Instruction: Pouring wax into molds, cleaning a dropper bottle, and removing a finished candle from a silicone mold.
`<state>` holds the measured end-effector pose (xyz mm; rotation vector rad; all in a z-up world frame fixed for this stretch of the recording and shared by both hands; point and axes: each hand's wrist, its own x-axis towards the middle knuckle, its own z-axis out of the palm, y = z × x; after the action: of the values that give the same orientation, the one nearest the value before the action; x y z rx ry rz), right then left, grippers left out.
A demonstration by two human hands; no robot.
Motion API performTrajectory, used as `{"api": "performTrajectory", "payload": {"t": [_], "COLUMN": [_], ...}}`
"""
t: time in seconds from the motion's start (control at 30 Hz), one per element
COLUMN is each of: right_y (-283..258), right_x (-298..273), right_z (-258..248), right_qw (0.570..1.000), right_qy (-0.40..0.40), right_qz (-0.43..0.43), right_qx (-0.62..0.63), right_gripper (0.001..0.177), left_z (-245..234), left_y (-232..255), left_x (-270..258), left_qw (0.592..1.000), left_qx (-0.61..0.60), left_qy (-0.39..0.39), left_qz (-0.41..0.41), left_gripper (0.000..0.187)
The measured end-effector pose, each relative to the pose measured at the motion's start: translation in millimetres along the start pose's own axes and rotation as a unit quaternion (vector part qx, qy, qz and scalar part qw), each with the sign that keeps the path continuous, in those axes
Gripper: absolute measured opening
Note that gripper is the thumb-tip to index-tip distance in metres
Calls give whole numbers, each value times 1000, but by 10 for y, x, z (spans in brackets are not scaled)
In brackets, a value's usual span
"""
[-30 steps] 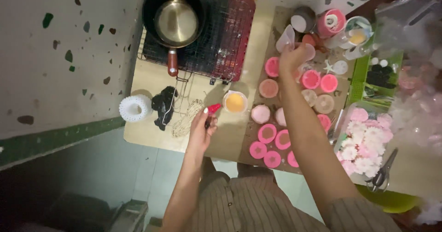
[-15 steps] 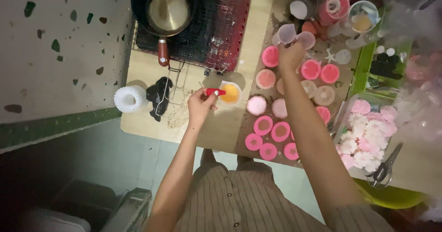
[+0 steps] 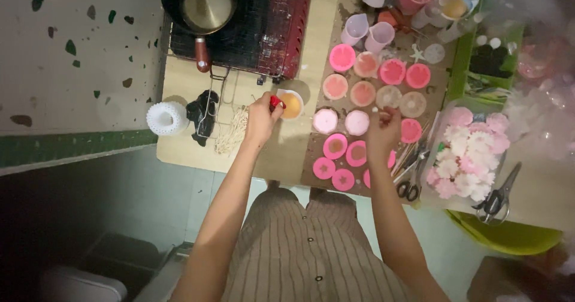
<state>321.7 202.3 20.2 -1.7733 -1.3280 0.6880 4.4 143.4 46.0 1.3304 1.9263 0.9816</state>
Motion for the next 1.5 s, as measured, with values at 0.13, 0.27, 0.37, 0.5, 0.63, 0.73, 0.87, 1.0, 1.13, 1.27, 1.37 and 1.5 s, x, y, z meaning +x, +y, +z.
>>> {"api": "performTrajectory", "payload": {"t": [0.13, 0.27, 0.37, 0.5, 0.63, 0.73, 0.87, 1.0, 1.13, 1.27, 1.37, 1.5], "right_y": [212, 237, 224, 222, 126, 36, 80, 30, 22, 168, 321, 79], "right_x": [-146, -173, -188, -210, -257, -283, -292, -301, -323, -353, -446, -770], "right_z": [-248, -414, -480, -504, -544, -569, -575, -590, -600, -548, -471, -235], "right_qw": [1000, 999, 999, 998, 998, 998, 999, 998, 998, 998, 1000, 992], "right_qy": [21, 23, 40, 48, 53, 47, 48, 52, 52, 52, 23, -94], "right_qz": [7, 27, 15, 5, 4, 19, 18, 18, 26, 28, 8, -9], "right_qx": [-12, 24, -23, 38, 17, -34, 0, 5, -13, -12, 9, 89], "right_gripper": [31, 31, 31, 32, 30, 29, 32, 33, 33, 29, 26, 22], "left_z": [80, 92, 86, 82, 1, 10, -2, -10, 16, 56, 250, 574], "left_y": [-103, -50, -14, 32, 181, 144, 154, 156, 94, 1, -481, -1138], "left_x": [12, 14, 18, 36, -3, 4, -4, -9, -1, 7, 14, -83], "left_qw": [999, 998, 998, 998, 999, 999, 999, 999, 999, 998, 929, 580], "left_qx": [17, 12, 16, 32, 12, 18, 14, 1, 6, -56, -321, -754], "left_qy": [1, -3, -7, -19, -18, -11, -4, -9, 6, 28, 21, 39], "left_qz": [52, 57, 62, 47, 29, 43, 41, 42, 46, -27, -181, -305], "left_gripper": [23, 23, 20, 20, 20, 22, 22, 22, 25, 22, 22, 31]}}
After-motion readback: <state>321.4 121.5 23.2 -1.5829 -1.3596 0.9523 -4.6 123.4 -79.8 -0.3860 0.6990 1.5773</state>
